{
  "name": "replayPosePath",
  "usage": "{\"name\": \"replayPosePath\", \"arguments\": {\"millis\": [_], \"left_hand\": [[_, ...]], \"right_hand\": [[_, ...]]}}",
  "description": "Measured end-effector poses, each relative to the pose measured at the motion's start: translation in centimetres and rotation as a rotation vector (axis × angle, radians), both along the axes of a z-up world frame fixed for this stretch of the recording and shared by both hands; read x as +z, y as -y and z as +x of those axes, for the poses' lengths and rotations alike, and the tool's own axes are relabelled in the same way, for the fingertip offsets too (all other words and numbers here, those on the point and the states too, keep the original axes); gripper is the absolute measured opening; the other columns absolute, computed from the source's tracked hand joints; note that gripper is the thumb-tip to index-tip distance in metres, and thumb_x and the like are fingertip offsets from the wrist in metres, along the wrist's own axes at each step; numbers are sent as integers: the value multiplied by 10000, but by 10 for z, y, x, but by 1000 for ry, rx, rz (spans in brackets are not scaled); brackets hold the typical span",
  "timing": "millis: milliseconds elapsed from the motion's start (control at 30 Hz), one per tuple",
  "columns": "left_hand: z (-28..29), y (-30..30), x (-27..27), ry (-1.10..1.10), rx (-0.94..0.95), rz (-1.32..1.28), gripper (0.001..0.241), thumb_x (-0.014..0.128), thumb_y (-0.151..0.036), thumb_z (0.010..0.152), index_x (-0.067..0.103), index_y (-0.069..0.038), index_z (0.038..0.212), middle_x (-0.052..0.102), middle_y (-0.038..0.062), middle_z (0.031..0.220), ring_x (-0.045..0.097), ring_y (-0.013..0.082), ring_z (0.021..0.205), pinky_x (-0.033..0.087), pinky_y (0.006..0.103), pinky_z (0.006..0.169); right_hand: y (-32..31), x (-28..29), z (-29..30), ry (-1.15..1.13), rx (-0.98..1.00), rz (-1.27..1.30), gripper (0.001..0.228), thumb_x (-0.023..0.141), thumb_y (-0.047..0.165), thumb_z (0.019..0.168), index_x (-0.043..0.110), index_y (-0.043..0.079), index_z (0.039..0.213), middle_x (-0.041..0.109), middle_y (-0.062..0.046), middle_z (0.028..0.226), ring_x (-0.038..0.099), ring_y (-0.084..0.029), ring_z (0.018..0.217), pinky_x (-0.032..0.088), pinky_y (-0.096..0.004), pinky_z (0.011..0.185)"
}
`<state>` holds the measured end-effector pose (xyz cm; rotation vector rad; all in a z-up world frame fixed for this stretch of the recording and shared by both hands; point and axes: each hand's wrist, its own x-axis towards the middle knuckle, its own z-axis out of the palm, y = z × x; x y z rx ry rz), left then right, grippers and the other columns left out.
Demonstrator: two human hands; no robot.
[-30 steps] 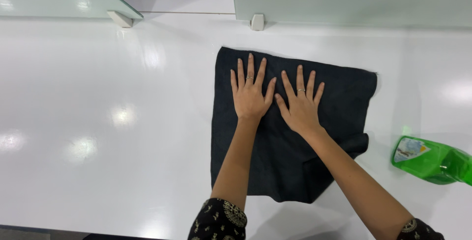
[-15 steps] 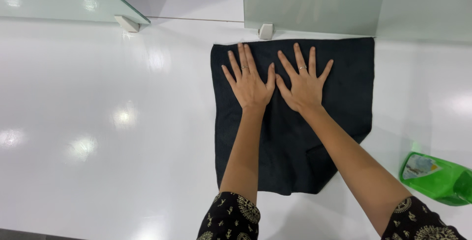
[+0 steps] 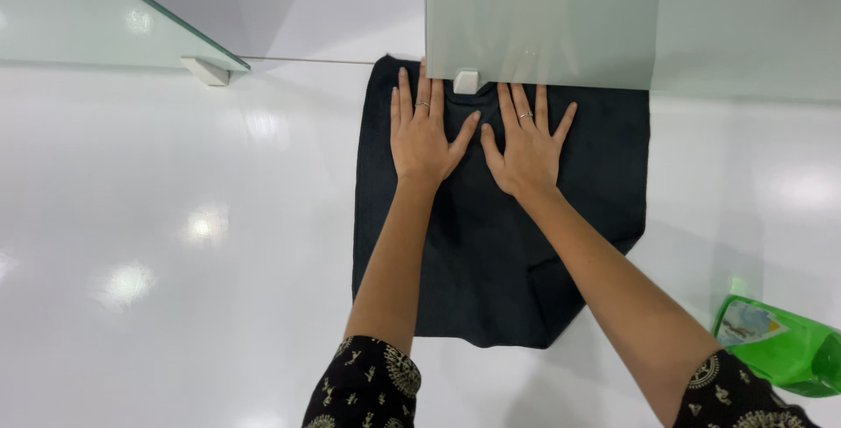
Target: The person wipes a white desk surface with a black cloth and sprays liquid from a green bottle.
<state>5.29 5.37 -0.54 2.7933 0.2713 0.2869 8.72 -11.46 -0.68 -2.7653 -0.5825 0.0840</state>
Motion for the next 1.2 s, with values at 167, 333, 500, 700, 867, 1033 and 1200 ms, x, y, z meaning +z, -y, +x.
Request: {"name": "replayPosePath", "arguments": {"millis": [167,333,500,700,867,1033,1200], "left_hand": [[7,-10,6,-116,-77,11,835,443,-656,997,351,-76,1590,349,89,1648,144,368,1568,120,500,1281],[11,-13,5,-125,-107,26,780,426,-635,984,418,-93,1544,403,79,1622,156,338,1560,94,494,1271],[12,-11,0,-27,-82,30,741,426,-601,1013,465,-79,1539,455,84,1597,174,344,1566,94,513,1283],[10,-5,3,-33,-14,50,732,437,-604,988,471,-106,1523,473,67,1585,190,339,1559,73,586,1270],[7,2,0,-41,68,93,768,410,-613,983,382,-131,1579,341,36,1653,170,359,1561,69,618,1256],[2,8,1,-93,125,113,804,401,-616,992,268,-144,1629,176,25,1711,140,380,1570,72,637,1248],[-1,11,3,-116,140,111,815,399,-601,993,233,-124,1634,162,42,1712,126,386,1573,76,635,1250]], "right_hand": [[-10,-2,8,15,71,-32,707,455,450,1007,314,120,1617,250,-104,1687,119,-390,1546,-49,-755,1127],[-12,-5,15,106,181,-74,702,467,447,1016,367,80,1606,330,-120,1670,174,-403,1554,-29,-750,1158],[-13,-6,19,118,173,-70,693,470,434,1015,396,56,1591,378,-127,1646,212,-389,1553,-14,-744,1174],[-13,-10,16,169,173,-16,668,482,418,1033,407,58,1591,382,-128,1646,231,-395,1544,-5,-749,1171],[-15,-13,13,134,135,28,659,466,380,1023,380,83,1605,345,-113,1660,199,-393,1546,8,-750,1159],[-18,-8,1,128,87,9,644,447,360,1040,338,130,1631,273,-69,1706,164,-379,1568,22,-743,1174],[-20,-6,-6,108,60,1,637,436,362,1039,329,171,1638,251,-44,1708,157,-377,1561,34,-738,1170]]}}
